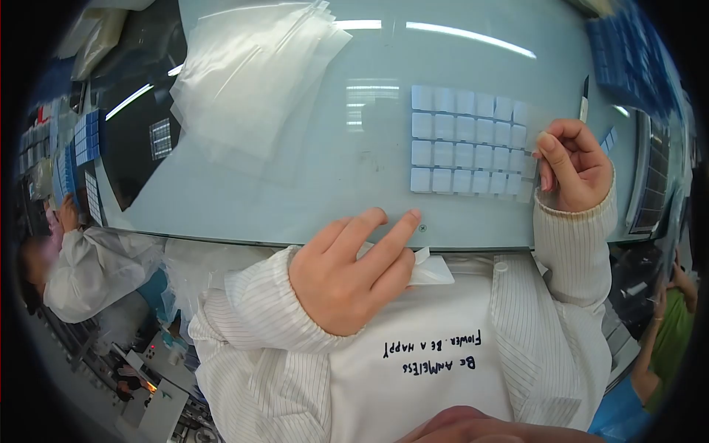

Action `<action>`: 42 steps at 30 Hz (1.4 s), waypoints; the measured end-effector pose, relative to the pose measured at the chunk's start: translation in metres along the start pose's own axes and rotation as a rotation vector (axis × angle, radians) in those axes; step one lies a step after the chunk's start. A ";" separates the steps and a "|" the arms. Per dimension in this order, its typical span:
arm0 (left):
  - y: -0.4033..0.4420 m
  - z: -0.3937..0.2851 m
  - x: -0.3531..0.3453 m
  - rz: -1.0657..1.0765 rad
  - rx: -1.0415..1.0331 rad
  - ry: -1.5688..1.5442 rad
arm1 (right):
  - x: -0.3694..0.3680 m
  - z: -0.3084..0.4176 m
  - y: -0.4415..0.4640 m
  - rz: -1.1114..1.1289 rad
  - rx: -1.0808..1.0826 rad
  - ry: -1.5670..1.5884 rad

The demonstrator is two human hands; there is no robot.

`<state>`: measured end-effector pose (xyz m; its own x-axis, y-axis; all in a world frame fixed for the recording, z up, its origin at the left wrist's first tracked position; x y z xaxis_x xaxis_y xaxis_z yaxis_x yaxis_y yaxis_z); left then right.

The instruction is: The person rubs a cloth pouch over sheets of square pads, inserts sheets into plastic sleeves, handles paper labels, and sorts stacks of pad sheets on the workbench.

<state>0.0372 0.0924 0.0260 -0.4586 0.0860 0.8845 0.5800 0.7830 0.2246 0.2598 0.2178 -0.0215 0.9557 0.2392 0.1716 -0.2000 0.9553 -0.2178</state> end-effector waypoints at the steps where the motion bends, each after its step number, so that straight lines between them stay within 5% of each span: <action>1: 0.000 -0.002 0.000 0.007 0.010 0.039 | -0.001 0.000 0.000 -0.002 -0.007 0.001; 42: 0.003 0.002 -0.003 0.080 0.124 0.000 | 0.001 0.002 0.001 -0.010 0.042 -0.061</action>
<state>0.0392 0.0960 0.0236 -0.4145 0.1516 0.8974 0.5272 0.8437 0.1010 0.2600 0.2197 -0.0195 0.9429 0.2387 0.2322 -0.2008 0.9638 -0.1753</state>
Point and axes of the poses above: each hand's wrist, its own y-axis towards the middle knuckle, its own x-axis out of the back of the hand, z = x × y, the point moved 7 cm from there along y, towards the middle knuckle, and after that the axes turned 1 degree about y, right-handed, at the moved point
